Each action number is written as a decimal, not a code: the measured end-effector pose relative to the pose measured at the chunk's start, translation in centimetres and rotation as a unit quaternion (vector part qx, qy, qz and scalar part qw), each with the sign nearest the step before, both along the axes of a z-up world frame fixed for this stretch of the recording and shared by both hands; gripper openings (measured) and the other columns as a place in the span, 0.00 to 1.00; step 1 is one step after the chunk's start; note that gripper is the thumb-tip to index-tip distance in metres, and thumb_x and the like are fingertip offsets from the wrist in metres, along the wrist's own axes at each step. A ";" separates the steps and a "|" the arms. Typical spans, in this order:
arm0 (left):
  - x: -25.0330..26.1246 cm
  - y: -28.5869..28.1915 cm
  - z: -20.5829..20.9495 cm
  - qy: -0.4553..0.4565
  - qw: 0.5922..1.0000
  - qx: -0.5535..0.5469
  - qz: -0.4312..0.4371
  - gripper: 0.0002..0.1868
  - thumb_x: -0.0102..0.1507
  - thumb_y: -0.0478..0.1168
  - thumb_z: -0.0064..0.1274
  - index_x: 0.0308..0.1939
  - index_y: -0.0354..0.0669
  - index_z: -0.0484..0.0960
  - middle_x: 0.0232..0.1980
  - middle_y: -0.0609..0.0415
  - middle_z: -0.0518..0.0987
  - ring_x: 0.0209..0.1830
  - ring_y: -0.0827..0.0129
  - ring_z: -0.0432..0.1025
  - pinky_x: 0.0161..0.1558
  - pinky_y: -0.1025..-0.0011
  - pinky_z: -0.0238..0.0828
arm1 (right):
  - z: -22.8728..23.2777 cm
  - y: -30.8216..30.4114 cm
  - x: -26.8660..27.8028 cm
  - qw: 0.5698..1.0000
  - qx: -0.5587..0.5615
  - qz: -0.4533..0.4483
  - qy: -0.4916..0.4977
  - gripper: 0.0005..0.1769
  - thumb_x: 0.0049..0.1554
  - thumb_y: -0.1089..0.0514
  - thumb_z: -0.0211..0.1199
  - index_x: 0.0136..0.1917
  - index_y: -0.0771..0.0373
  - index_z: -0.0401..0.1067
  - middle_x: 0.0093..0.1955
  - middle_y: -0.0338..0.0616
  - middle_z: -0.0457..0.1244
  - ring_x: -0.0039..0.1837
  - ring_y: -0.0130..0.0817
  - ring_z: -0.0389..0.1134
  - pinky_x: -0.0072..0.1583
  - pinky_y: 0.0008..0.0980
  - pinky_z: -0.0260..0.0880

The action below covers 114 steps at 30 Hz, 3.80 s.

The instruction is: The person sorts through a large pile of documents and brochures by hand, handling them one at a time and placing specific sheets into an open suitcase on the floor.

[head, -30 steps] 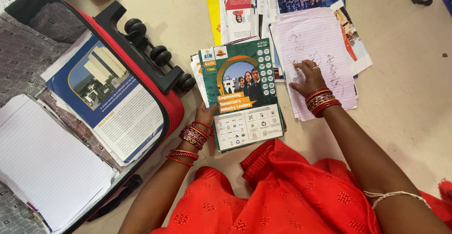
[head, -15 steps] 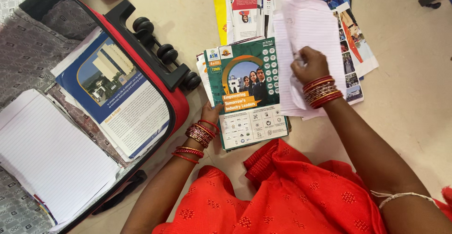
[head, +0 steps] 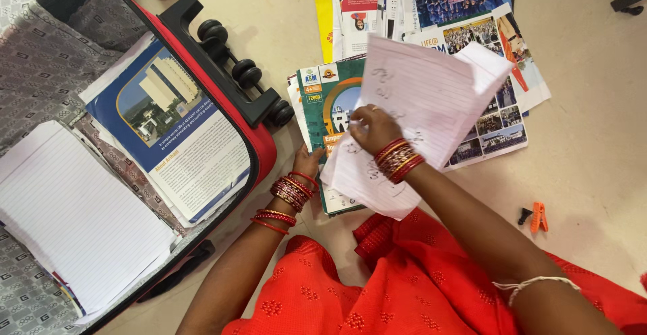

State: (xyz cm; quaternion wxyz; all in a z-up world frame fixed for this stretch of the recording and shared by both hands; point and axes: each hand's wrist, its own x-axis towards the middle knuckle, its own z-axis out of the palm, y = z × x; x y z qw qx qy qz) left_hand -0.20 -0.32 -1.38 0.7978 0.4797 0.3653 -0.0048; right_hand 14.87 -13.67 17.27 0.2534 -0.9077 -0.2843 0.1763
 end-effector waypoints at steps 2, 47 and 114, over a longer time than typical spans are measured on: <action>0.1 0.0 0.5 0.000 1.000 -0.006 -0.004 0.16 0.64 0.32 0.50 0.57 0.33 0.75 0.53 0.48 0.82 0.48 0.67 0.76 0.53 0.68 0.74 | 0.3 -3.3 2.5 0.992 0.045 0.010 -0.114 0.10 0.55 0.56 0.68 0.52 0.56 0.76 0.54 0.46 0.69 0.56 0.42 0.71 0.56 0.41 0.74; 0.4 0.3 4.1 0.054 0.997 0.040 -0.031 0.16 0.65 0.33 0.50 0.56 0.31 0.74 0.55 0.46 0.81 0.51 0.64 0.76 0.55 0.66 0.72 | 0.8 -29.1 4.5 0.881 -0.259 0.129 0.375 0.50 0.53 0.40 0.69 0.81 0.46 0.47 0.73 0.51 0.60 0.73 0.44 0.62 0.67 0.44 0.66; 3.6 0.2 12.4 -0.040 0.989 0.106 -0.096 0.19 0.65 0.43 0.55 0.54 0.31 0.77 0.46 0.47 0.84 0.43 0.67 0.79 0.47 0.69 0.78 | -7.8 -12.3 4.9 0.970 0.054 -0.191 0.138 0.43 0.59 0.33 0.68 0.72 0.65 0.62 0.63 0.55 0.63 0.65 0.48 0.66 0.60 0.50 0.71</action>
